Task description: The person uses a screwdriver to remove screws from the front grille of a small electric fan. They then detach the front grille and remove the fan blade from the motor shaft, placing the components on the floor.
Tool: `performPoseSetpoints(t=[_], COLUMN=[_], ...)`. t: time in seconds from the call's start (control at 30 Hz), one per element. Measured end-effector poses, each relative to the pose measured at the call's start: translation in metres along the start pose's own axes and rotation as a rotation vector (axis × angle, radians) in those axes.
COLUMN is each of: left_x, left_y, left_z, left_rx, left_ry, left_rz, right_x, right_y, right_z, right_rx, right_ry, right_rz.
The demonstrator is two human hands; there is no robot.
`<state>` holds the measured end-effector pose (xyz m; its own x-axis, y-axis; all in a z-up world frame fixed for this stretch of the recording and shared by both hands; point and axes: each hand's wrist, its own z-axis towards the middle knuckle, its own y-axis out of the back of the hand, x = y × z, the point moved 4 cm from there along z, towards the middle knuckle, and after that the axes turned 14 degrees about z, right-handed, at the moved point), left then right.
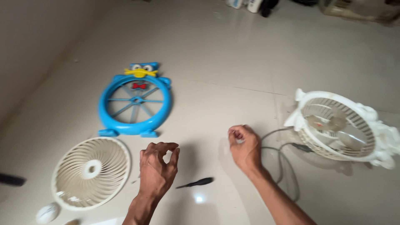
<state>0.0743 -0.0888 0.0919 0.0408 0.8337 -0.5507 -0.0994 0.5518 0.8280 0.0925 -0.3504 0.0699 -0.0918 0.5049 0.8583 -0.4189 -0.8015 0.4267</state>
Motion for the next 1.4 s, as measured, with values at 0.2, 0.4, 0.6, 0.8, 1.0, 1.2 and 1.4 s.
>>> performPoseSetpoints(t=[0.2, 0.4, 0.6, 0.8, 1.0, 1.2, 1.4], left_x=[-0.042, -0.070, -0.122, -0.173, -0.184, -0.160, -0.136], left_y=[-0.047, -0.079, -0.111, -0.144, -0.156, -0.153, -0.150], left_z=[0.004, 0.010, 0.021, 0.037, 0.034, 0.031, 0.036], left_rx=[0.127, 0.179, 0.225, 0.309, 0.284, 0.325, 0.364], left_ry=[-0.077, -0.106, -0.239, -0.301, -0.289, -0.178, -0.058], left_rz=[-0.038, -0.063, -0.093, -0.085, -0.137, -0.151, -0.205], right_x=[-0.052, -0.074, -0.090, -0.123, -0.165, -0.196, -0.195], right_y=[0.069, 0.104, 0.122, 0.126, 0.105, 0.093, 0.078], right_z=[0.050, 0.056, 0.059, 0.066, 0.089, 0.124, 0.133], right_rx=[-0.091, -0.098, -0.110, -0.062, 0.039, 0.004, 0.068], right_ry=[-0.088, -0.133, -0.190, -0.275, -0.226, -0.279, -0.267], right_rz=[-0.245, -0.308, -0.334, -0.367, -0.356, -0.340, -0.416])
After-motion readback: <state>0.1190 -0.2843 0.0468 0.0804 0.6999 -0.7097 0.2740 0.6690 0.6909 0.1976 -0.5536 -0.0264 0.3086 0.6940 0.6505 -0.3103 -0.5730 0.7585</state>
